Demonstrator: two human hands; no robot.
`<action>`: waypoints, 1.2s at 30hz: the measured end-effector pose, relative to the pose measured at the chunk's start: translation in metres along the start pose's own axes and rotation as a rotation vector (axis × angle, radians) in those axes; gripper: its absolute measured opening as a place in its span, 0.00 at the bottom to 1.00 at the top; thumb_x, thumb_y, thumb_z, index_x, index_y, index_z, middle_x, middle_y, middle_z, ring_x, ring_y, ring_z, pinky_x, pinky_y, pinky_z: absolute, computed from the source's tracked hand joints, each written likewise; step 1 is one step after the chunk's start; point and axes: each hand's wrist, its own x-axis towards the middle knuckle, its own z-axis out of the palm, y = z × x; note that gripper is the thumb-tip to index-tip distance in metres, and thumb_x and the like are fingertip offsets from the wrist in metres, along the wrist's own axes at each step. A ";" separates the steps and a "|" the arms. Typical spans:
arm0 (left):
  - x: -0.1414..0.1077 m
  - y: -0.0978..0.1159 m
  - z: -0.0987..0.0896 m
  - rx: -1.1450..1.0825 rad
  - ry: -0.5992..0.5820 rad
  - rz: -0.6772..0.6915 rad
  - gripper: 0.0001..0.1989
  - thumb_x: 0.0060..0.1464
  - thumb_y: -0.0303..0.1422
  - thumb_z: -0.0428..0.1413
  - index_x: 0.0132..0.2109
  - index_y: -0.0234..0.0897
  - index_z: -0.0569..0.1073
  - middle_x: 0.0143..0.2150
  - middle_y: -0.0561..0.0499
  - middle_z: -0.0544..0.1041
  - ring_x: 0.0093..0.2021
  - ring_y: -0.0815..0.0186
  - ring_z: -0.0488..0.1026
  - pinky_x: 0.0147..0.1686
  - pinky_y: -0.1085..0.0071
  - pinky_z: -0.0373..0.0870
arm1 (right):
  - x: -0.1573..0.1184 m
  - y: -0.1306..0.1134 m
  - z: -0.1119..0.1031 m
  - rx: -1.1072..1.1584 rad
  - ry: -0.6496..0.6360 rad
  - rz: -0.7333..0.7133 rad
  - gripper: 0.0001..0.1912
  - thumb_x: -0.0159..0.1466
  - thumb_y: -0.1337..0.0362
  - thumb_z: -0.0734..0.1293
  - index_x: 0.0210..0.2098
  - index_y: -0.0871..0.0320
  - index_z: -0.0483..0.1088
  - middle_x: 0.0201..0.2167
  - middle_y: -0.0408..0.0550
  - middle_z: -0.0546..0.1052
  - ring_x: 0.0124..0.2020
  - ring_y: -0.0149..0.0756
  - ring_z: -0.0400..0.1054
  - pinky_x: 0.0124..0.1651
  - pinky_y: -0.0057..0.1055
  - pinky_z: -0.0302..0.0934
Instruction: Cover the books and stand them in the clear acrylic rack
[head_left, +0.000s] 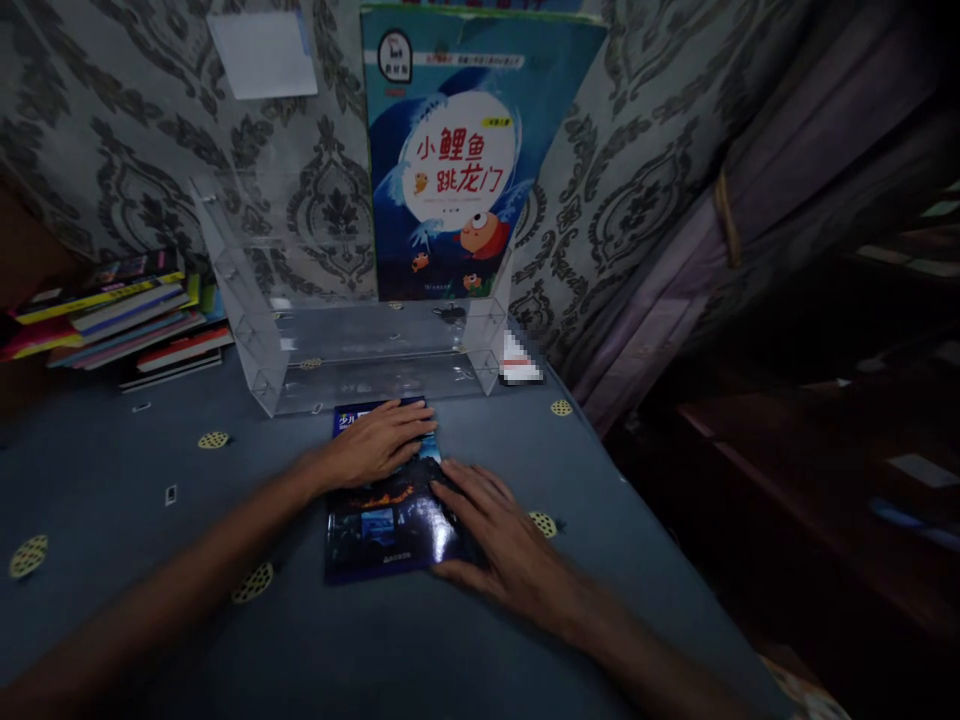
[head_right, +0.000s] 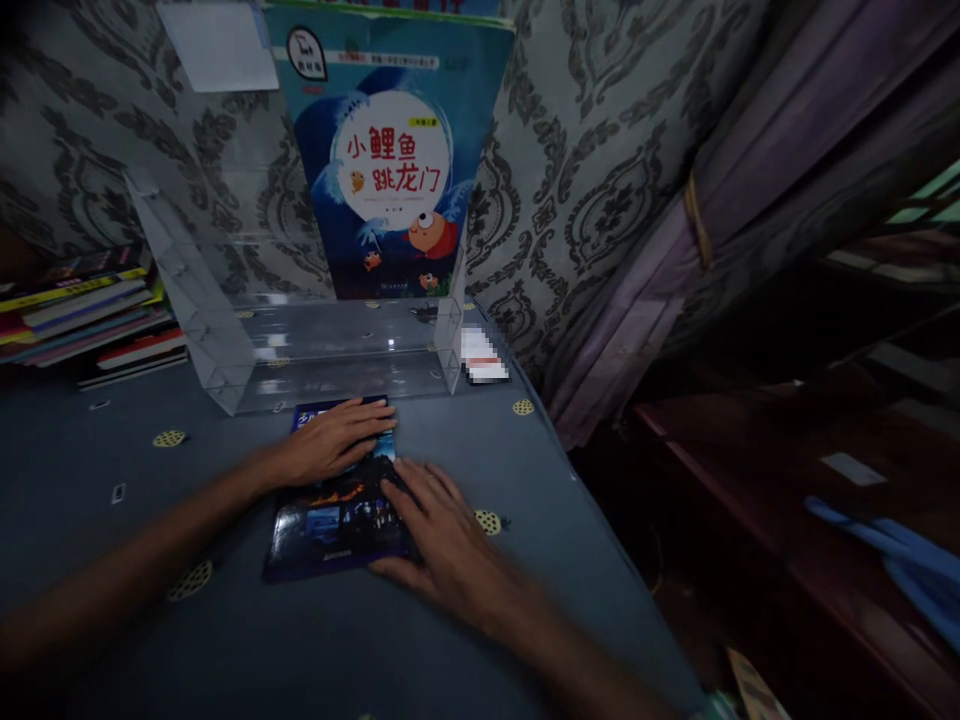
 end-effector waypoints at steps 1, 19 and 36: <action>0.000 0.000 0.000 0.009 0.001 -0.005 0.22 0.71 0.36 0.42 0.67 0.39 0.62 0.70 0.46 0.63 0.71 0.63 0.56 0.70 0.57 0.49 | 0.001 0.000 -0.001 0.003 -0.006 0.000 0.40 0.64 0.51 0.70 0.69 0.58 0.53 0.68 0.63 0.62 0.68 0.53 0.56 0.66 0.57 0.58; 0.001 -0.002 -0.001 0.003 0.029 0.003 0.22 0.70 0.38 0.44 0.66 0.39 0.64 0.69 0.46 0.64 0.70 0.61 0.58 0.67 0.55 0.54 | 0.007 0.015 -0.002 0.129 -0.097 -0.085 0.42 0.65 0.50 0.69 0.71 0.56 0.50 0.71 0.63 0.55 0.73 0.51 0.45 0.70 0.54 0.52; -0.004 0.012 -0.005 0.012 0.023 0.066 0.19 0.70 0.34 0.44 0.63 0.39 0.69 0.67 0.46 0.68 0.68 0.62 0.61 0.67 0.55 0.56 | 0.005 0.015 -0.005 0.159 -0.090 -0.065 0.37 0.64 0.51 0.71 0.67 0.58 0.59 0.69 0.61 0.60 0.72 0.48 0.49 0.69 0.52 0.54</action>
